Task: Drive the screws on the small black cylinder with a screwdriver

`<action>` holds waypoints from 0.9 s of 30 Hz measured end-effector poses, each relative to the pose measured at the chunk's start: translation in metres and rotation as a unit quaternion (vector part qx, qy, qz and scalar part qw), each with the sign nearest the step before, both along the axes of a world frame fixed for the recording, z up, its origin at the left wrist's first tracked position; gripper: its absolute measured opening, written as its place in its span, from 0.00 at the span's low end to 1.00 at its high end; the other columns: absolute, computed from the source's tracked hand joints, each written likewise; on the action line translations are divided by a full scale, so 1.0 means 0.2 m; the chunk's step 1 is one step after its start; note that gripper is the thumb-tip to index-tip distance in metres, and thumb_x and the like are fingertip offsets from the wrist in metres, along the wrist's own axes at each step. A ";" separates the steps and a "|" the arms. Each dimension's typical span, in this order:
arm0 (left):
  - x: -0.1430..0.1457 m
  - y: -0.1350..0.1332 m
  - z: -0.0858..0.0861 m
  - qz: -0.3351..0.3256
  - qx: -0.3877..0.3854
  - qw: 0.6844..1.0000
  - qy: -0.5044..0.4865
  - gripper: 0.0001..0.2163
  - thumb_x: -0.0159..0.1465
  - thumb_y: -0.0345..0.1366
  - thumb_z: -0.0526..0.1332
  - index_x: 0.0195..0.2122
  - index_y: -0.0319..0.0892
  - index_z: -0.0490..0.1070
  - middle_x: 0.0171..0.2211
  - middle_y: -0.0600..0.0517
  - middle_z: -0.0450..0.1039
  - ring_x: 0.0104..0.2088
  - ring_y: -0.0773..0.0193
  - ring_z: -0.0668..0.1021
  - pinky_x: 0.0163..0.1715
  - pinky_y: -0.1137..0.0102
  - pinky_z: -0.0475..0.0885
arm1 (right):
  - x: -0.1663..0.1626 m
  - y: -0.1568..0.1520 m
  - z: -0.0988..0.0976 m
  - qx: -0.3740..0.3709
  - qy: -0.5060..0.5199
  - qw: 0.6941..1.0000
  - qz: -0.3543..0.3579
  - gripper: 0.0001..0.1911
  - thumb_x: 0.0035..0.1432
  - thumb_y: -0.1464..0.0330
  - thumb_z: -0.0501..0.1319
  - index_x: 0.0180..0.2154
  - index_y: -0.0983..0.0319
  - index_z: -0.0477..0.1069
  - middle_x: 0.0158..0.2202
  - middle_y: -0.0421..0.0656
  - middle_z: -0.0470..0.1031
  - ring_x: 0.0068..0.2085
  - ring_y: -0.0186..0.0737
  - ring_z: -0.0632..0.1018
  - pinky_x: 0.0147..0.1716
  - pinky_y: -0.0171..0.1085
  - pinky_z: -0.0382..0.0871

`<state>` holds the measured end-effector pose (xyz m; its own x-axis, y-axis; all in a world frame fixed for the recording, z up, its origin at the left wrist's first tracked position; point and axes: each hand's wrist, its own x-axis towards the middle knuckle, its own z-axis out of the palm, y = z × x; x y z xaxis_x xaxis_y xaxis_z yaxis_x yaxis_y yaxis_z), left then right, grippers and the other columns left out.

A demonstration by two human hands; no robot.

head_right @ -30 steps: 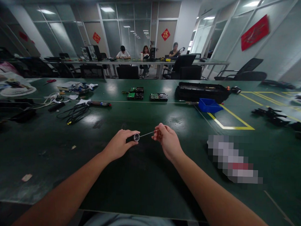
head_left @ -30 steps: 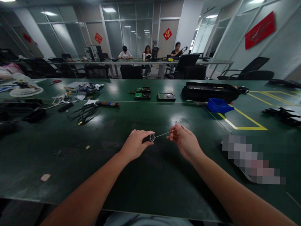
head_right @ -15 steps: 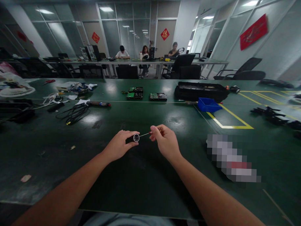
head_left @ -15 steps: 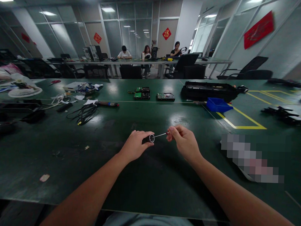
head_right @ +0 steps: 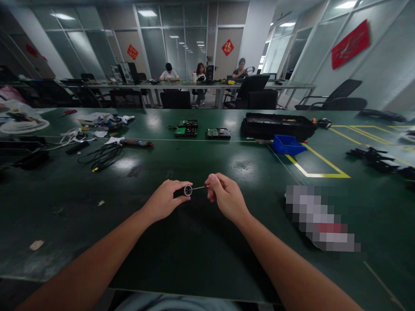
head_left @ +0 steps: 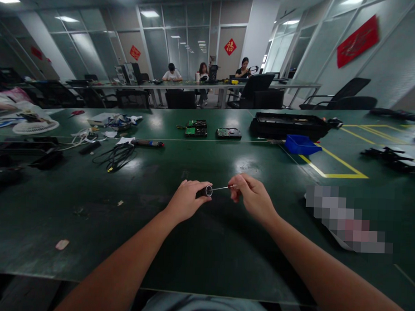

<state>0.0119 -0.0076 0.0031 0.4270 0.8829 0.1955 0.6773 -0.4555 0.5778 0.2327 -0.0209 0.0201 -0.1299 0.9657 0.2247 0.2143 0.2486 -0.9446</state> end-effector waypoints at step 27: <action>-0.01 0.00 0.00 0.006 0.000 1.000 -0.010 0.17 0.64 0.38 0.65 0.55 0.50 0.71 0.51 0.51 0.76 0.51 0.55 0.75 0.58 0.54 0.64 | -0.01 0.00 0.01 -0.054 0.082 0.995 0.018 0.19 0.65 0.53 0.55 0.33 0.60 0.72 0.25 0.39 0.70 0.27 0.37 0.73 0.30 0.39 0.69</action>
<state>0.0097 -0.0078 0.0026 0.4127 0.8877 0.2041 0.6701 -0.4477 0.5921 0.2302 -0.0208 0.0214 -0.1349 0.9808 0.1408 0.0472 0.1483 -0.9878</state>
